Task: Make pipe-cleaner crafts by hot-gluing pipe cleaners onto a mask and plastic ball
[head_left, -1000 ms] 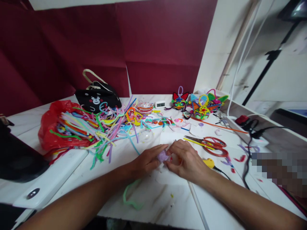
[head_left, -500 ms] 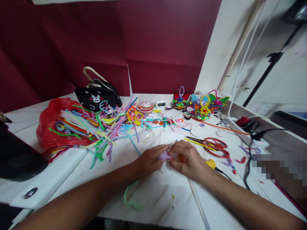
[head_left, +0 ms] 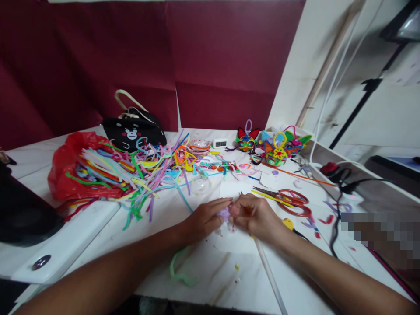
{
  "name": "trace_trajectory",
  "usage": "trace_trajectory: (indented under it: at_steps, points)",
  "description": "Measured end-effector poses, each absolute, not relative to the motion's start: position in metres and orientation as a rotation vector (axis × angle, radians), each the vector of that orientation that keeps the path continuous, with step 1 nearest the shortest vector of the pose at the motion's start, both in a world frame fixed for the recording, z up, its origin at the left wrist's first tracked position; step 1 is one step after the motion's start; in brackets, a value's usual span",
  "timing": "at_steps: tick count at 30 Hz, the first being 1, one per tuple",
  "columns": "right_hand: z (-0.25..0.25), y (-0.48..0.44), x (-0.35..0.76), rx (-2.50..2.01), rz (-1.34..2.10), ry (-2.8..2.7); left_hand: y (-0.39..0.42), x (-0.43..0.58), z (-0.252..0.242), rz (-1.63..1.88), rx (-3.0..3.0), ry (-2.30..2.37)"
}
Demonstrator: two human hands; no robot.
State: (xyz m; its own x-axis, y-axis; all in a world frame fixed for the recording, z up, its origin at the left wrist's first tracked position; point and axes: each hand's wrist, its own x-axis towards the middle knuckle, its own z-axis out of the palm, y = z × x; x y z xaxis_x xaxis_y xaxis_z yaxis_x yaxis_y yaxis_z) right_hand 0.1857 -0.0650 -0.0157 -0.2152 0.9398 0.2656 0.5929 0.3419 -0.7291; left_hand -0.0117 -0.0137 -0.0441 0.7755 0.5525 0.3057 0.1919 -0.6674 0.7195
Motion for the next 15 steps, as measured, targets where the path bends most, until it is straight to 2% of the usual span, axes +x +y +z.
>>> trace_trajectory:
  at_steps: [15]
  points:
    - [-0.0232,-0.0607,0.1873,-1.306,0.661,-1.871,-0.0111,-0.0105,-0.0423,0.672,2.318,0.505]
